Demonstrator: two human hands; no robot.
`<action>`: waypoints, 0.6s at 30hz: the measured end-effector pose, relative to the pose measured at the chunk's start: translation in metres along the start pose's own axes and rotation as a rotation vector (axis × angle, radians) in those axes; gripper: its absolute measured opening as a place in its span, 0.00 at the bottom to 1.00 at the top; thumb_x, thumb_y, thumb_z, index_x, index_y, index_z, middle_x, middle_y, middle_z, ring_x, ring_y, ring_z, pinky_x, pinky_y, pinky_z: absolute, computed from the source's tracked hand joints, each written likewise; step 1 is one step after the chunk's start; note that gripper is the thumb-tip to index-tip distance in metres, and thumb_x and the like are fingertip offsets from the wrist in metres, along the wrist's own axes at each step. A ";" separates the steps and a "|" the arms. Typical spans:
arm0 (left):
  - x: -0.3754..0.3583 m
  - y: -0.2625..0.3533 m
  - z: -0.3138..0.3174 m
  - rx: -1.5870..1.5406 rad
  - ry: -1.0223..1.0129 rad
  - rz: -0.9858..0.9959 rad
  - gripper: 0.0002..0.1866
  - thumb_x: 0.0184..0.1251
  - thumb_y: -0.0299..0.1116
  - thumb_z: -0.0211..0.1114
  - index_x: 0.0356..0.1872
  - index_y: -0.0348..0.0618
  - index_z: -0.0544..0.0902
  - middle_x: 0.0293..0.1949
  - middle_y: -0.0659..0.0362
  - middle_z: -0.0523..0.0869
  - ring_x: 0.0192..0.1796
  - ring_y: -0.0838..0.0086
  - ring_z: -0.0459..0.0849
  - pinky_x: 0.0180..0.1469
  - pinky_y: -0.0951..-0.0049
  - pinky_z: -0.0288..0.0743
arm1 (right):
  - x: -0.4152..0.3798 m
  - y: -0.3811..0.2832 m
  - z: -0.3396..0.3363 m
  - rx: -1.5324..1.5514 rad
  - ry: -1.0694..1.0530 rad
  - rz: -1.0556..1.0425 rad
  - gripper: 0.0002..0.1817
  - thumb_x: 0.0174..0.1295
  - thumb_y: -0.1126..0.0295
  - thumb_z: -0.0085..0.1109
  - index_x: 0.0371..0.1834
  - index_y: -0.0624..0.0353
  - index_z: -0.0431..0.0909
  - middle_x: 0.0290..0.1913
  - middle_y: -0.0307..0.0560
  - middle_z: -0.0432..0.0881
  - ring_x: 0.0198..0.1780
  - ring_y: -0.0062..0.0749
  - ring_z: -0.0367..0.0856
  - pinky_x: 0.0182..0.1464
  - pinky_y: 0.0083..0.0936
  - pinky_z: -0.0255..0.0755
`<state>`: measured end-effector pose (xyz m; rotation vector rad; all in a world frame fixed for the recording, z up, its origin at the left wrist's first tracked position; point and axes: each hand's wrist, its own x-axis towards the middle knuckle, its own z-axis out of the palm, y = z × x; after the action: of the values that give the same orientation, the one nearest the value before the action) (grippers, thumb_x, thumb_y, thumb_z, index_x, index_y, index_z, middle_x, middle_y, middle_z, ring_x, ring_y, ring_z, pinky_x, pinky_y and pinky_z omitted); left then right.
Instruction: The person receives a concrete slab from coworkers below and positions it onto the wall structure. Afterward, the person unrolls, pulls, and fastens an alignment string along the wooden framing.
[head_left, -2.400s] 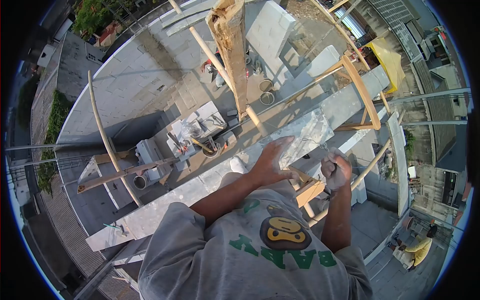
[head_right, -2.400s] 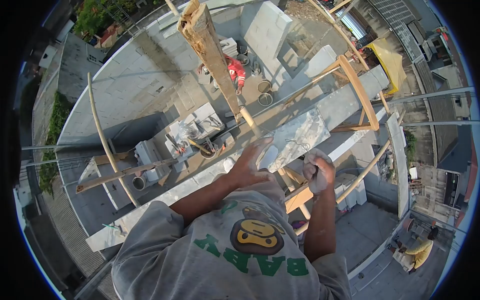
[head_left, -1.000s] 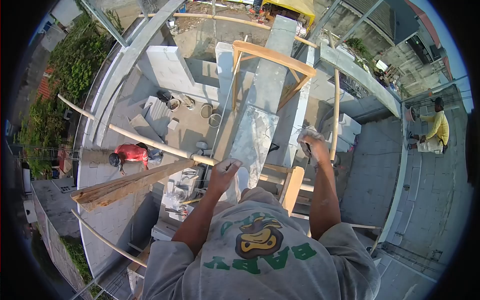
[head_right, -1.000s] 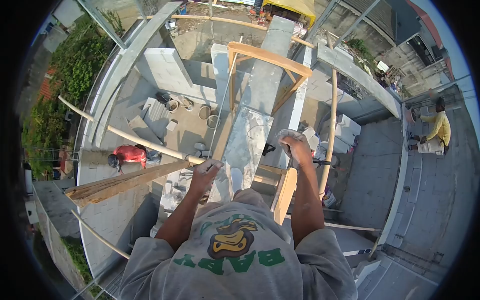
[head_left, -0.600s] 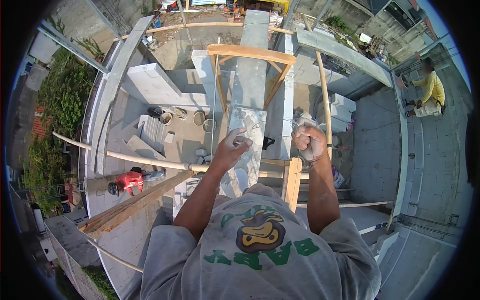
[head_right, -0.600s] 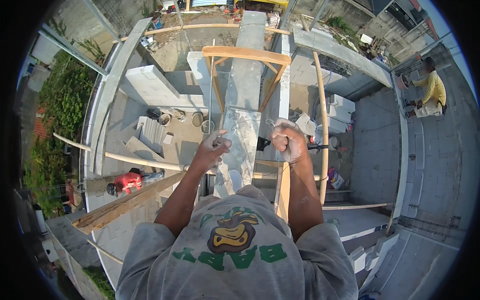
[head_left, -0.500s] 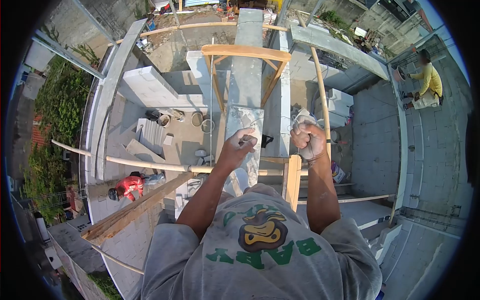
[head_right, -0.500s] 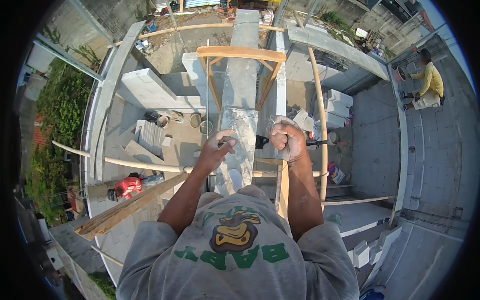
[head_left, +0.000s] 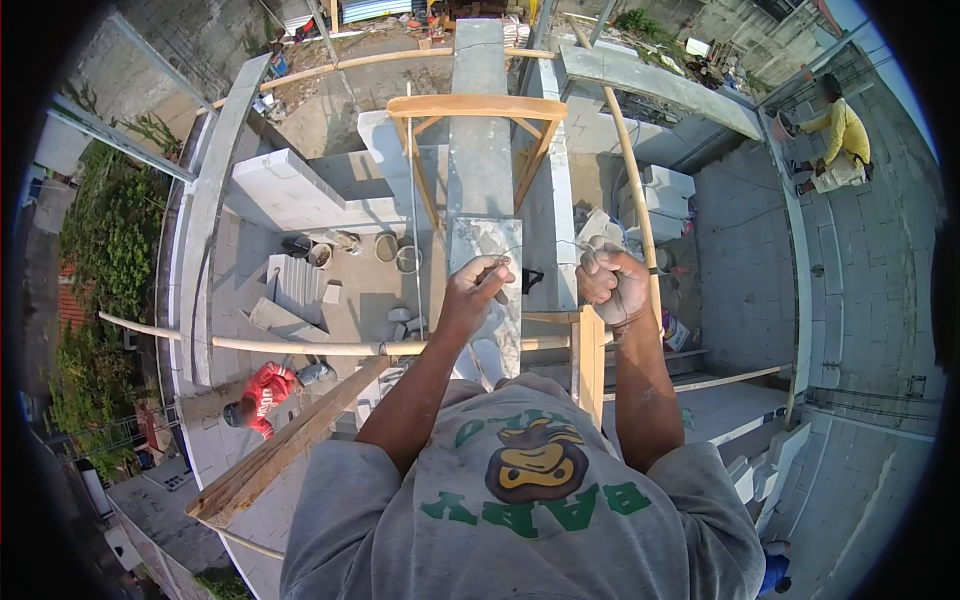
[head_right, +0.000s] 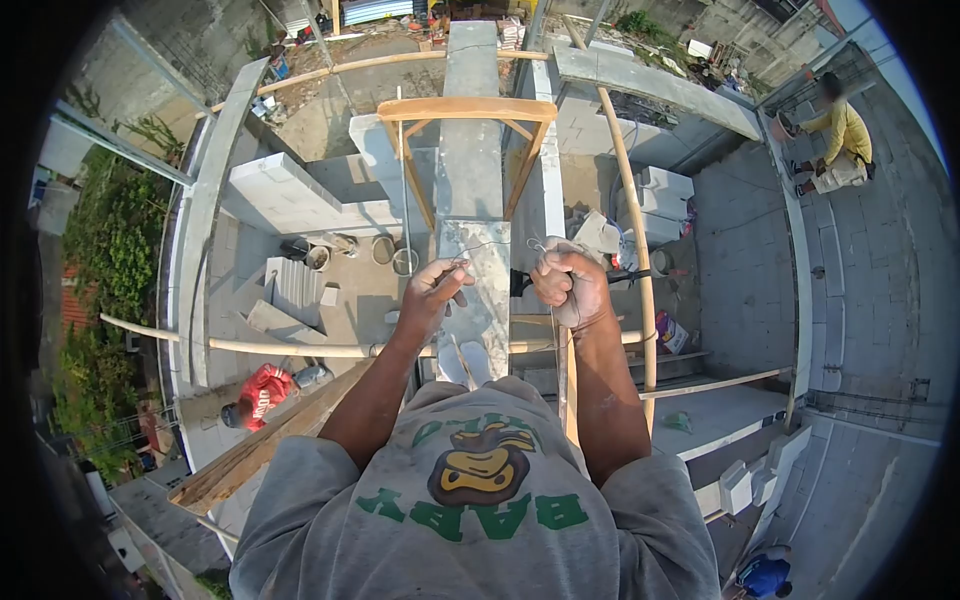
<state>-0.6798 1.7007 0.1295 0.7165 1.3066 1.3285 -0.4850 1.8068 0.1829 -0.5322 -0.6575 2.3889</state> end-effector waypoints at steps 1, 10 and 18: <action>0.000 0.000 -0.003 0.013 0.001 -0.006 0.21 0.58 0.44 0.61 0.45 0.37 0.75 0.33 0.59 0.82 0.25 0.82 0.75 0.24 0.84 0.63 | 0.002 0.003 0.002 0.014 0.004 -0.002 0.08 0.51 0.69 0.50 0.20 0.62 0.69 0.10 0.32 0.55 0.11 0.19 0.52 0.13 0.17 0.46; -0.007 -0.022 -0.025 -0.058 -0.003 -0.032 0.16 0.58 0.35 0.62 0.42 0.32 0.76 0.31 0.57 0.82 0.28 0.82 0.76 0.30 0.81 0.68 | 0.005 0.021 0.007 -0.075 0.095 -0.007 0.09 0.51 0.68 0.51 0.21 0.63 0.70 0.10 0.32 0.56 0.11 0.19 0.53 0.13 0.17 0.46; -0.011 -0.013 -0.035 -0.162 0.063 -0.023 0.17 0.58 0.37 0.61 0.44 0.35 0.76 0.33 0.57 0.82 0.27 0.82 0.76 0.26 0.85 0.65 | 0.004 0.037 -0.005 -0.681 0.199 0.007 0.08 0.49 0.68 0.50 0.22 0.62 0.72 0.13 0.34 0.62 0.14 0.16 0.57 0.17 0.15 0.49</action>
<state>-0.7066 1.6775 0.1128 0.5503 1.2367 1.4300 -0.5017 1.7854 0.1569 -1.0325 -1.3781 2.0371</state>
